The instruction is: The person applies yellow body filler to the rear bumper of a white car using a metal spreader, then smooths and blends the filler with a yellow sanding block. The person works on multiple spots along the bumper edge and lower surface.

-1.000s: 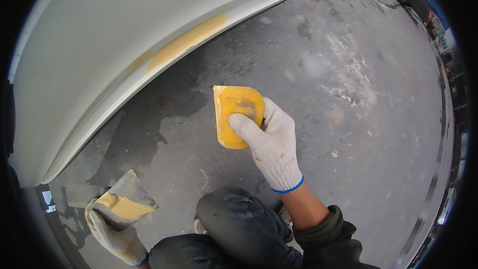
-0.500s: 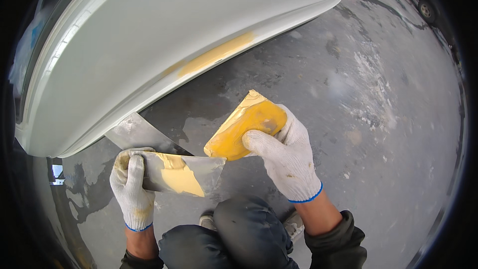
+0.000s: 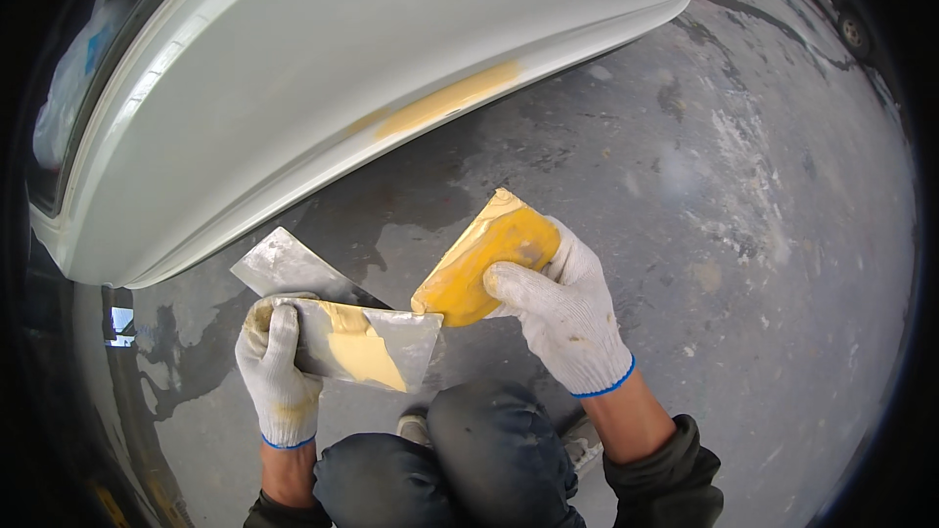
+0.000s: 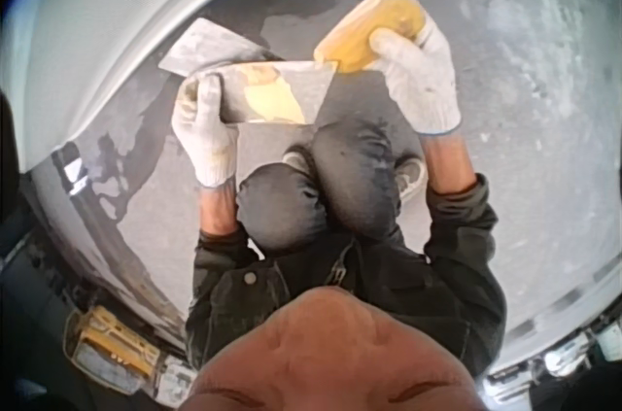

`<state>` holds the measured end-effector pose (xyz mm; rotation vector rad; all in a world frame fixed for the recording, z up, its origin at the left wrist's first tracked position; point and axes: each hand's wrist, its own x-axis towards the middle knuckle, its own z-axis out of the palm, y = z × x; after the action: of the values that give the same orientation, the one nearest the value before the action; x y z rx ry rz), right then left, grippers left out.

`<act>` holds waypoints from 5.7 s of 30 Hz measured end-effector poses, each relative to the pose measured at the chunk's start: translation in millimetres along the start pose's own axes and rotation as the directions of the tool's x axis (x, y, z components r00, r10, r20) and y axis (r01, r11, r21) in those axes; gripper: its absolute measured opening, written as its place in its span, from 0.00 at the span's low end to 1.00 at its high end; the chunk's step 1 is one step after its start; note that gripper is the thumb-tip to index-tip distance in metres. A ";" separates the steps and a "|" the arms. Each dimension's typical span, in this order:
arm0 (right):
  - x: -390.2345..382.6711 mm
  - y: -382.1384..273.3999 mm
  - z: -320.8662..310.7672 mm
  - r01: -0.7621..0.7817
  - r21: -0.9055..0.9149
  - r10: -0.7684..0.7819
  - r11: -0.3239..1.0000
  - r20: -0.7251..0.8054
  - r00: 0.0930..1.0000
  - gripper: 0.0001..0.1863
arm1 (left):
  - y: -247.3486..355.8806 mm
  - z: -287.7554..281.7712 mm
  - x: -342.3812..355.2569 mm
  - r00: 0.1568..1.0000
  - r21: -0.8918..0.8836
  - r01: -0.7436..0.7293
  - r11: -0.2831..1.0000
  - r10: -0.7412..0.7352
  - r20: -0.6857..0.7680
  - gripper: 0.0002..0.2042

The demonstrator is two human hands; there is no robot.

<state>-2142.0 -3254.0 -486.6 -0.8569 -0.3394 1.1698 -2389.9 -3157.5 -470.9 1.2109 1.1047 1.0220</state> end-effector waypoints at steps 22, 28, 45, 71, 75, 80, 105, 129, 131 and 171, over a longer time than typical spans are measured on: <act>-7.6 -3.0 -3.7 -0.106 -0.549 0.214 0.829 0.135 0.967 0.17 | 11.2 -20.1 7.1 0.948 -0.131 -0.197 0.972 0.155 -0.279 0.11; -4.9 -4.0 -6.2 -0.023 -0.480 0.052 0.877 0.047 0.998 0.18 | 2.9 -24.7 -15.6 0.980 -0.135 -0.096 0.986 0.070 -0.186 0.12; 106.6 -70.5 1.7 0.075 -0.855 -0.575 -0.513 0.408 0.709 0.16 | -37.9 -95.5 -10.9 0.972 -0.182 -0.131 0.974 0.090 -0.216 0.14; 60.2 -16.7 -4.8 0.060 -0.693 -0.311 0.718 -0.243 0.919 0.24 | -52.8 -121.0 -9.7 0.973 -0.260 -0.092 0.961 0.031 -0.231 0.13; 70.3 -35.5 -26.5 0.198 -0.690 -0.423 0.696 -0.172 0.889 0.22 | -48.1 -110.4 -10.9 0.970 -0.278 -0.074 0.958 0.004 -0.244 0.14; 77.1 -52.6 -32.3 0.304 -0.688 -0.587 0.659 -0.217 0.780 0.22 | -39.1 -104.5 -12.2 0.969 -0.250 -0.070 0.966 0.006 -0.247 0.14; 106.8 -38.9 14.2 0.327 -0.537 -0.599 0.778 -0.474 0.646 0.21 | -56.0 -135.1 -5.6 0.974 -0.321 -0.029 0.947 -0.046 -0.223 0.16; 95.3 25.1 56.2 0.398 -0.578 -0.673 0.712 -0.401 0.622 0.17 | -99.5 -178.6 14.4 0.976 -0.338 -0.033 0.941 -0.043 -0.215 0.17; 89.0 42.0 67.7 0.421 -0.537 -0.656 0.731 -0.384 0.649 0.18 | -99.0 -177.9 13.9 0.974 -0.334 -0.032 0.942 -0.045 -0.220 0.17; 100.5 -1.3 -8.0 0.462 -0.268 -0.534 0.846 -0.423 0.732 0.22 | 4.8 -89.5 -24.4 0.954 -0.087 0.005 0.996 -0.031 -0.299 0.16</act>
<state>-2097.2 -3166.7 -509.7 -1.0716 -0.2192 0.3992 -2482.3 -3165.2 -466.3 0.9950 1.2894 1.2563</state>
